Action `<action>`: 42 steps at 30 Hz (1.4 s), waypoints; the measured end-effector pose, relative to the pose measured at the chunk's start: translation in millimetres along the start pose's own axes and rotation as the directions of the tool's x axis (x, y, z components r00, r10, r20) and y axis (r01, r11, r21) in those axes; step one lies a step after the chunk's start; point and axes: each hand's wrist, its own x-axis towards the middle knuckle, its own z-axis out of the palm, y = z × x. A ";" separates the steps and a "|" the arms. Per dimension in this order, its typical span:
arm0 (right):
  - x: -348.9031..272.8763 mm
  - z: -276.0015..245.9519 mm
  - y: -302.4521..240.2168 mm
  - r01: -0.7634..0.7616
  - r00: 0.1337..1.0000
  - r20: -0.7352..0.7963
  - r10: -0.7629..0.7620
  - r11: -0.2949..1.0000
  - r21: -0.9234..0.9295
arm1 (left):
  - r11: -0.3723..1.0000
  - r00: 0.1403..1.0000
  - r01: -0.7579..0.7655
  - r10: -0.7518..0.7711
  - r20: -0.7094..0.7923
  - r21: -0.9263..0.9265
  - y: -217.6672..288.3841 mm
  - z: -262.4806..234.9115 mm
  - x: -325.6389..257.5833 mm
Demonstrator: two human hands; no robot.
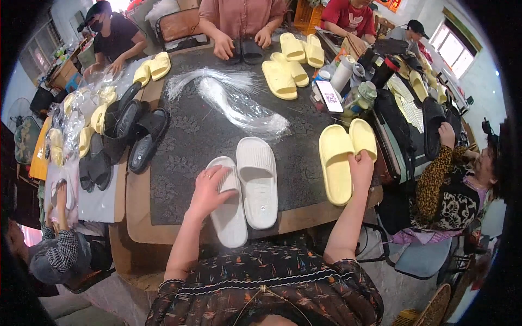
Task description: The recorder is inspecting and pairing different colored plastic slippers at a shared workbench.
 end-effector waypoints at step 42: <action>-96.8 129.6 -180.9 0.687 0.654 0.331 -0.680 0.717 0.115 | 0.992 0.971 -0.126 0.128 -0.202 0.022 -20.7 17.7 -8.4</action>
